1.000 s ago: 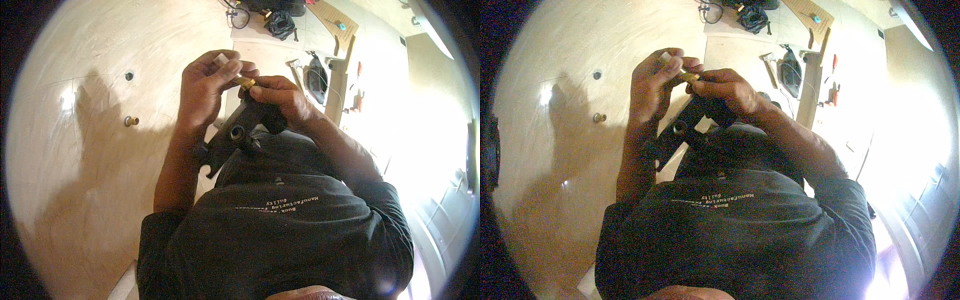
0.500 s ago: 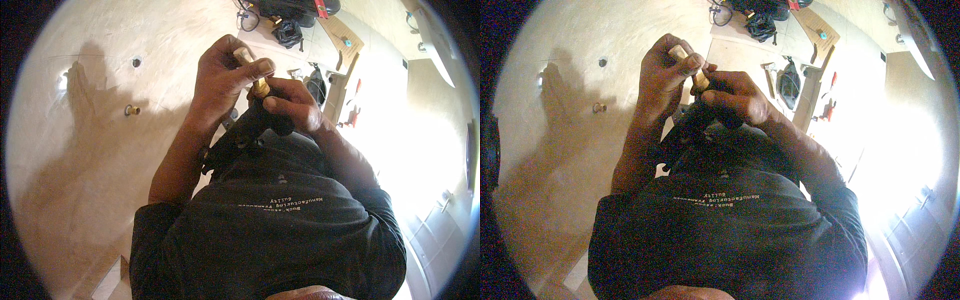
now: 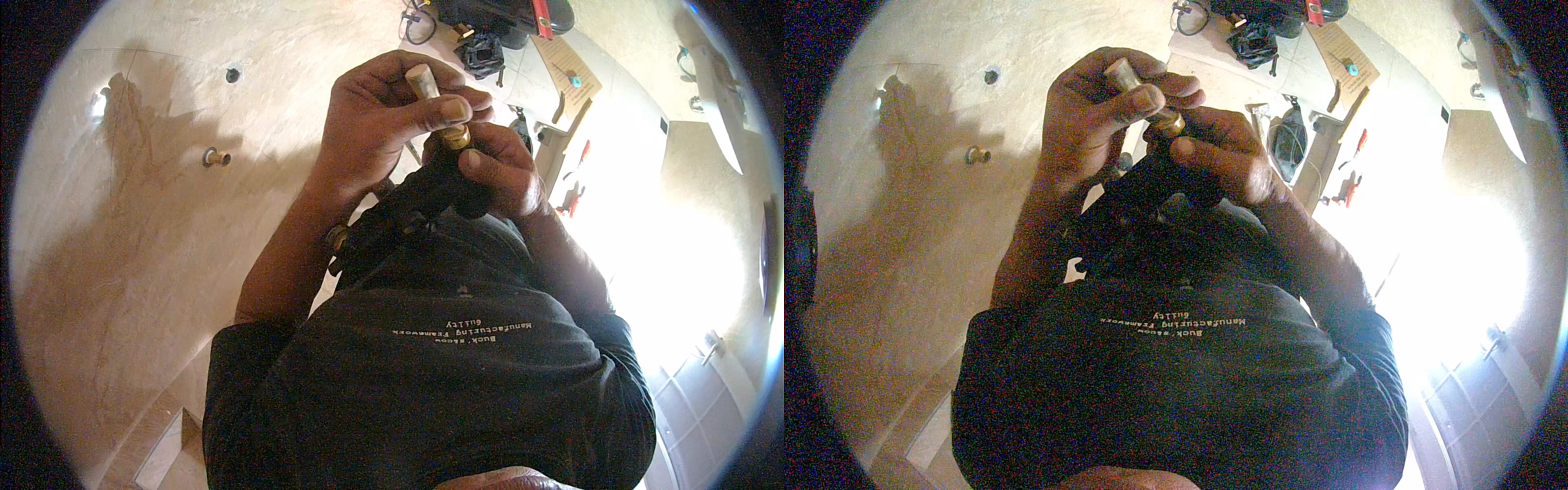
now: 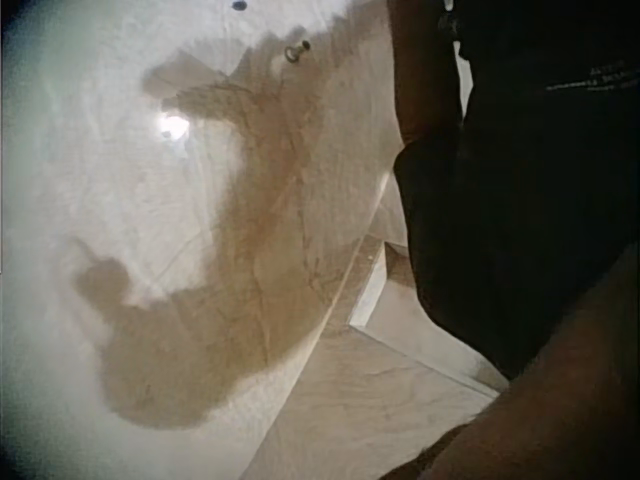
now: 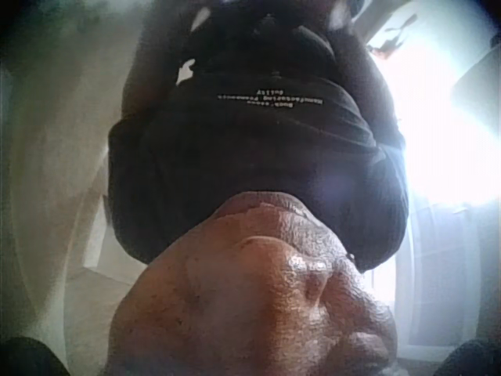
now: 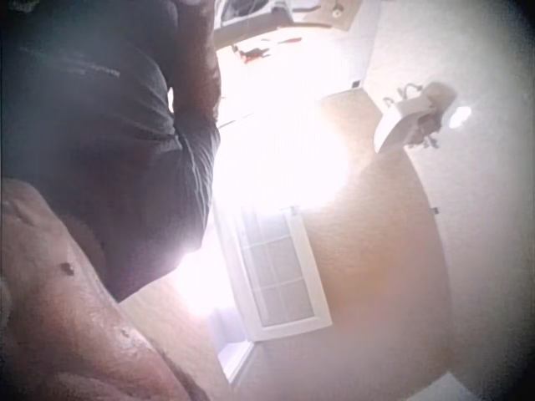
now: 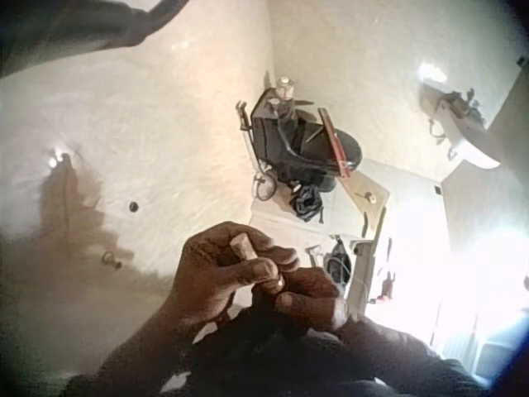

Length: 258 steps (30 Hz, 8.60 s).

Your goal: The person prepares a shower fixture for installation by applying plumber's tape to the threaded connections and then positioning the fixture against the wall mounting points.

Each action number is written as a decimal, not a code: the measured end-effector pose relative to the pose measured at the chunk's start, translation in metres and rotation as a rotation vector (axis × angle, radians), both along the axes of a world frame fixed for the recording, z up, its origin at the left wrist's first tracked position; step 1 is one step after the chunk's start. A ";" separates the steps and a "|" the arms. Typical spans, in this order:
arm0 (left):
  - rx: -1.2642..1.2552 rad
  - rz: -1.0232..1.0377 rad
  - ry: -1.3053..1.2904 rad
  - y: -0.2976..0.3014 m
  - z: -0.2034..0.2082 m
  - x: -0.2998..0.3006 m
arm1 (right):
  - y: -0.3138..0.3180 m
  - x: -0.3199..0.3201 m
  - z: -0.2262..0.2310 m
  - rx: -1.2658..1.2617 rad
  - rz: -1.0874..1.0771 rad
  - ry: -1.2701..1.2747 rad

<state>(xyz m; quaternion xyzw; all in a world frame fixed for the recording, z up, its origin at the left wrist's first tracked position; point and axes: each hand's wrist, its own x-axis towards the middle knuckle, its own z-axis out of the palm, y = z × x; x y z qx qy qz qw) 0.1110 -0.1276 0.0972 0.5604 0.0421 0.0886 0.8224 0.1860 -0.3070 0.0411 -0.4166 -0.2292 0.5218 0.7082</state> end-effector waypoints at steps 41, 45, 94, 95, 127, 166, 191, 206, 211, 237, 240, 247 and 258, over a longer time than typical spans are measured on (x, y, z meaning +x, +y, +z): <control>-0.763 0.082 0.431 0.017 -0.046 -0.020 | 0.006 -0.019 0.008 -0.036 0.014 -0.180; -0.759 0.117 0.408 0.014 -0.037 -0.018 | 0.006 -0.018 0.003 -0.011 0.003 -0.200; 0.182 0.340 0.388 0.045 -0.108 -0.106 | 0.025 -0.066 0.015 -0.262 -0.604 0.108; 0.276 0.184 0.489 0.051 -0.115 -0.115 | 0.027 -0.067 0.013 -0.266 -0.617 0.104; -0.562 0.082 -0.068 -0.110 0.002 0.039 | 0.004 0.046 0.062 0.017 -0.902 -1.203; -0.081 0.179 0.316 -0.051 -0.033 -0.048 | -0.038 0.027 0.084 0.020 -0.242 -0.641; 0.322 0.091 0.634 -0.038 -0.052 -0.060 | -0.014 0.028 0.059 -0.151 -0.066 -0.722; 0.056 0.178 0.666 -0.054 -0.040 -0.036 | 0.018 0.022 0.031 -0.148 -0.304 -0.330; -0.059 0.217 0.566 -0.063 -0.056 -0.034 | 0.027 0.015 0.019 -0.098 -0.349 -0.013; 0.604 -0.276 0.620 -0.073 -0.008 -0.051 | 0.039 0.044 -0.024 -0.490 -0.297 -0.548; 0.607 -0.333 0.523 -0.045 0.041 -0.058 | 0.032 0.055 -0.027 -0.519 -0.253 -0.364; 0.416 0.532 0.176 0.059 0.041 -0.062 | 0.031 0.050 0.013 -0.333 -0.068 -0.188; -0.192 -0.108 0.142 0.034 -0.068 -0.016 | 0.025 0.006 0.036 -0.266 0.123 -0.329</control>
